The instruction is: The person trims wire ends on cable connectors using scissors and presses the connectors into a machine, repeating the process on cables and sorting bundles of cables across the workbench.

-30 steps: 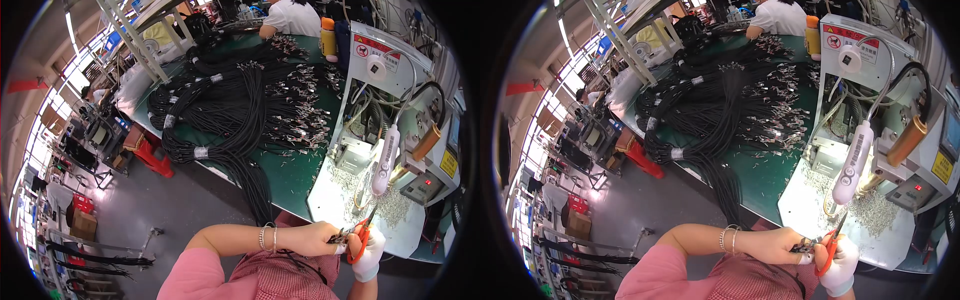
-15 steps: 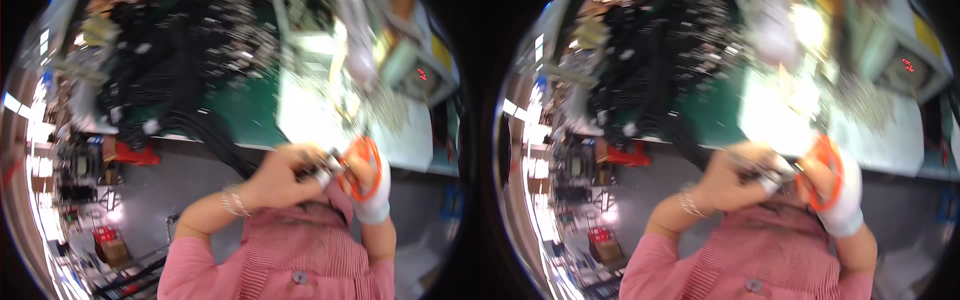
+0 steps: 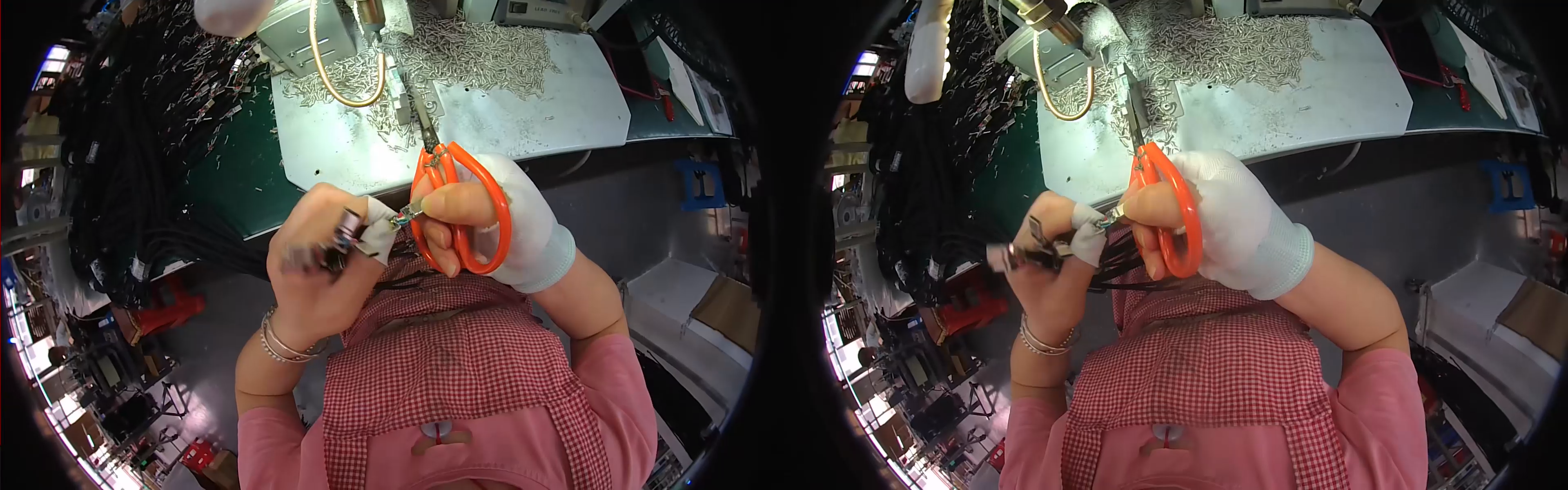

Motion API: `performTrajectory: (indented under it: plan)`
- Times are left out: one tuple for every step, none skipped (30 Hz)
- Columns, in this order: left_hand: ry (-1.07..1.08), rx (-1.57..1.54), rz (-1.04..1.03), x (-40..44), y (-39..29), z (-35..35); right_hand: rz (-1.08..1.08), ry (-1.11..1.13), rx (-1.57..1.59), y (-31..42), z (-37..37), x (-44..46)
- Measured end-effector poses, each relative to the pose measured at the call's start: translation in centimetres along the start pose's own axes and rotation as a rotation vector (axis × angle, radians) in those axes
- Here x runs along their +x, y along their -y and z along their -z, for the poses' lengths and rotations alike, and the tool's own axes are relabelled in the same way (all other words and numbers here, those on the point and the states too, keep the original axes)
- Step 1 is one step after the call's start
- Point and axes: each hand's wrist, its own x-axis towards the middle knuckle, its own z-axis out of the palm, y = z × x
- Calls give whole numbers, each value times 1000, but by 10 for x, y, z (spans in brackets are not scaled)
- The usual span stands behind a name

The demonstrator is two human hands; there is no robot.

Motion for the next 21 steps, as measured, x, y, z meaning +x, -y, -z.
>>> performTrajectory:
  plan:
    - [9, -283, 228, 0, -1, -1, 65, -68, -124, 0, -4, -1]
    - [57, -509, 488, 5, -6, 5, 131, -134, -248, -2, -10, -3]
    - [112, -802, 669, 6, 2, 10, 441, -204, -521, -16, -11, -1]
    - [173, -909, 699, 7, 8, 13, 732, -196, -848, -21, -4, 5]
    - [168, -905, 697, 6, 7, 13, 1027, -185, -1172, -21, 2, 9]
    - [134, -870, 700, 5, 6, 12, 992, -211, -1295, -18, 2, 7]
    - [101, -837, 705, 4, 5, 11, 782, -257, -1089, -18, -3, 4]
    - [81, -827, 702, 5, 4, 10, 572, -295, -884, -17, -8, 1]
    - [79, -828, 702, 5, 3, 9, 314, -284, -692, -10, -9, -2]
    - [30, -764, 689, 6, 2, 8, 377, -233, -783, -11, -7, -4]
    - [-19, -700, 674, 7, 2, 8, 440, -180, -874, -11, -3, -7]
    - [-23, -703, 673, 9, 3, 7, 577, -103, -1120, -9, 2, -8]
    - [-40, -662, 667, 10, 3, 7, 537, -97, -1250, -5, 2, -12]
    - [-55, -621, 662, 11, 4, 6, 495, -93, -1380, -3, 1, -15]
    - [-57, -625, 662, 12, 5, 5, 475, -97, -1453, -4, 0, -16]
    - [-71, -580, 653, 13, 6, 4, 472, -95, -1456, -5, -1, -15]
    - [-85, -533, 645, 13, 7, 4, 495, -134, -1479, -9, -1, -13]
    - [-85, -534, 646, 13, 7, 4, 519, -174, -1499, -12, -1, -12]
    - [-94, -504, 633, 12, 7, 4, 520, -174, -1499, -16, 0, -12]
    - [-103, -473, 620, 12, 7, 5, 506, -182, -1453, -19, 1, -12]
    - [-106, -473, 620, 12, 6, 5, 493, -188, -1408, -21, 2, -12]
